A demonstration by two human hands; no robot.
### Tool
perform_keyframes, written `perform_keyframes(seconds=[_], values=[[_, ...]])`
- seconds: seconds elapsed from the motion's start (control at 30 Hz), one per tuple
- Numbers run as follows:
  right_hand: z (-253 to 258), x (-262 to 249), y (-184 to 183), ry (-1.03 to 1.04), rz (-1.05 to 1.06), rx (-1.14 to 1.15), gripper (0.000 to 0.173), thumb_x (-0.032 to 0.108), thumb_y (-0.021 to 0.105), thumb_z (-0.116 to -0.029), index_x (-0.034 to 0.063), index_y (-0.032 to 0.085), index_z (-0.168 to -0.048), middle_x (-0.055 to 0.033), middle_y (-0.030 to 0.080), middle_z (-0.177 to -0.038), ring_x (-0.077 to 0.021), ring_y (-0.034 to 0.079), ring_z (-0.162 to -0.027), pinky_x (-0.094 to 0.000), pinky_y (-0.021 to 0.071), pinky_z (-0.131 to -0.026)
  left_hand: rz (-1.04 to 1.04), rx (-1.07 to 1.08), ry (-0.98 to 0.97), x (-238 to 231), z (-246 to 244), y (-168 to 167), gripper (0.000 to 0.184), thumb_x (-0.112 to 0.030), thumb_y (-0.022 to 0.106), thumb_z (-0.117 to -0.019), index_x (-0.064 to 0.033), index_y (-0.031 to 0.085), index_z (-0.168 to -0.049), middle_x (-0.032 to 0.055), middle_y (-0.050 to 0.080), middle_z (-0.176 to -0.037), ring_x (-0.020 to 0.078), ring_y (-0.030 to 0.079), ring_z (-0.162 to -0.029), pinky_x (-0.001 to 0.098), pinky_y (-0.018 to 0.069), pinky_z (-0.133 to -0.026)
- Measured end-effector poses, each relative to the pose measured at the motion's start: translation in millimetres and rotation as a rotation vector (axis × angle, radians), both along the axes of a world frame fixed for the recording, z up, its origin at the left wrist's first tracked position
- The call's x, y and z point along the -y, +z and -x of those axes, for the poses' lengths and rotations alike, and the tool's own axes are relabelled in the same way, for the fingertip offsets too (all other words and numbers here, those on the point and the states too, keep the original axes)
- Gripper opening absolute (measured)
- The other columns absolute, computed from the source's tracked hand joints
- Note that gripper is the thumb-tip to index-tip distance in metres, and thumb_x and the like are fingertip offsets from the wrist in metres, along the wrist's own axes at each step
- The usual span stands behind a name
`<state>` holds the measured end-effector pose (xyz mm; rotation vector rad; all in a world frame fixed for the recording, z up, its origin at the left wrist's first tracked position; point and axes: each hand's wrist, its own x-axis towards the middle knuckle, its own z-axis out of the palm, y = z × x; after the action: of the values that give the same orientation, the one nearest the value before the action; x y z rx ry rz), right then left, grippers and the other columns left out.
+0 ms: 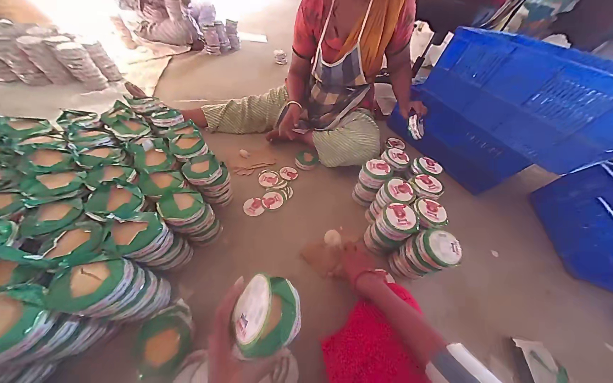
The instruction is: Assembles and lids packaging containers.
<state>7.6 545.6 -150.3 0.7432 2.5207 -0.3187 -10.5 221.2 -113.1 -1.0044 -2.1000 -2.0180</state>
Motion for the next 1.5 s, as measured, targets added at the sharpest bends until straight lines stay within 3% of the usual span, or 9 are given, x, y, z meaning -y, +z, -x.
perform_keyframes(seconds=[0.13, 0.3, 0.4, 0.5, 0.73, 0.9, 1.13, 1.37, 1.5], values=[[-19, 8, 12, 0.008, 0.245, -0.371, 0.055, 0.048, 0.074, -0.0888, 0.0128, 0.068, -0.131, -0.0271, 0.044, -0.150, -0.0518, 0.039, -0.138, -0.0698, 0.0343, -0.108, -0.049, 0.046, -0.039, 0, -2, 4, 0.097, -0.048, 0.090, -0.0693, -0.0262, 0.045, -0.152, -0.0084, 0.045, -0.157, 0.0062, 0.047, -0.139, 0.0261, 0.0436, -0.114], [-63, 66, 53, 0.306, 0.609, -1.216, 0.064, 0.076, 0.046, -0.0923, 0.0246, 0.068, -0.124, -0.0090, 0.054, -0.144, -0.0227, 0.047, -0.136, -0.0440, 0.0427, -0.111, -0.008, 0.042, -0.128, 1, -3, 2, 0.097, -0.051, 0.088, -0.0708, -0.0235, 0.045, -0.153, -0.0058, 0.046, -0.156, 0.0076, 0.047, -0.139, 0.0267, 0.0433, -0.115], [-73, 86, 85, 0.482, 0.455, -1.245, 0.071, 0.084, 0.034, -0.0894, 0.0324, 0.065, -0.128, -0.0029, 0.052, -0.147, -0.0247, 0.038, -0.144, -0.0450, 0.0337, -0.116, 0.007, 0.054, -0.187, -3, -5, 6, 0.101, -0.048, 0.090, -0.0692, -0.0204, 0.043, -0.154, -0.0029, 0.047, -0.156, 0.0087, 0.050, -0.138, 0.0271, 0.0452, -0.113], [-75, 89, 90, 0.562, 0.289, -1.157, 0.072, 0.084, 0.037, -0.0870, 0.0324, 0.067, -0.128, -0.0052, 0.057, -0.145, -0.0344, 0.043, -0.141, -0.0537, 0.0398, -0.111, 0.018, 0.036, -0.214, -6, -6, 8, 0.108, -0.047, 0.092, -0.0671, -0.0114, 0.041, -0.155, 0.0038, 0.049, -0.154, 0.0111, 0.051, -0.137, 0.0284, 0.0460, -0.113], [-103, 95, 76, 0.326, 1.035, -1.215, 0.075, 0.074, 0.024, -0.0990, 0.0208, 0.072, -0.118, -0.0007, 0.055, -0.141, -0.0149, 0.040, -0.141, -0.0362, 0.0331, -0.118, 0.028, 0.051, -0.192, -8, -12, 7, 0.113, -0.053, 0.090, -0.0663, -0.0050, 0.040, -0.155, 0.0066, 0.052, -0.150, 0.0095, 0.053, -0.134, 0.0270, 0.0467, -0.112], [-123, 113, 75, 0.430, 0.525, -1.301, 0.075, 0.077, 0.027, -0.0966, 0.0248, 0.066, -0.133, 0.0001, 0.053, -0.150, -0.0253, 0.032, -0.150, -0.0472, 0.0260, -0.123, 0.036, 0.014, -0.149, -8, -12, 13, 0.112, -0.050, 0.091, -0.0668, 0.0008, 0.040, -0.153, 0.0111, 0.051, -0.151, 0.0109, 0.052, -0.135, 0.0271, 0.0456, -0.113], [-137, 141, 86, 0.542, 0.024, -1.275, 0.068, 0.077, 0.041, -0.0937, 0.0261, 0.066, -0.131, 0.0096, 0.052, -0.151, -0.0199, 0.033, -0.149, -0.0412, 0.0225, -0.123, 0.183, -0.078, 0.006, -9, -17, 20, 0.115, -0.056, 0.088, -0.0631, 0.0065, 0.043, -0.149, 0.0211, 0.056, -0.142, 0.0116, 0.056, -0.128, 0.0254, 0.0475, -0.108], [-135, 156, 91, 0.592, -0.093, -1.243, 0.061, 0.074, 0.044, -0.0939, 0.0313, 0.064, -0.133, 0.0103, 0.051, -0.151, -0.0215, 0.032, -0.149, -0.0460, 0.0185, -0.124, 0.225, -0.184, 0.072, -10, -20, 26, 0.112, -0.058, 0.085, -0.0661, 0.0078, 0.044, -0.148, 0.0241, 0.059, -0.137, 0.0106, 0.058, -0.124, 0.0233, 0.0483, -0.104], [-136, 150, 96, 0.460, 0.258, -1.338, 0.048, 0.070, 0.050, -0.0941, 0.0336, 0.070, -0.118, 0.0077, 0.058, -0.137, -0.0178, 0.042, -0.140, -0.0394, 0.0298, -0.119, 0.203, -0.153, 0.033, -6, -18, 24, 0.114, -0.062, 0.084, -0.0662, 0.0070, 0.044, -0.148, 0.0223, 0.056, -0.141, 0.0102, 0.056, -0.128, 0.0241, 0.0460, -0.108]])
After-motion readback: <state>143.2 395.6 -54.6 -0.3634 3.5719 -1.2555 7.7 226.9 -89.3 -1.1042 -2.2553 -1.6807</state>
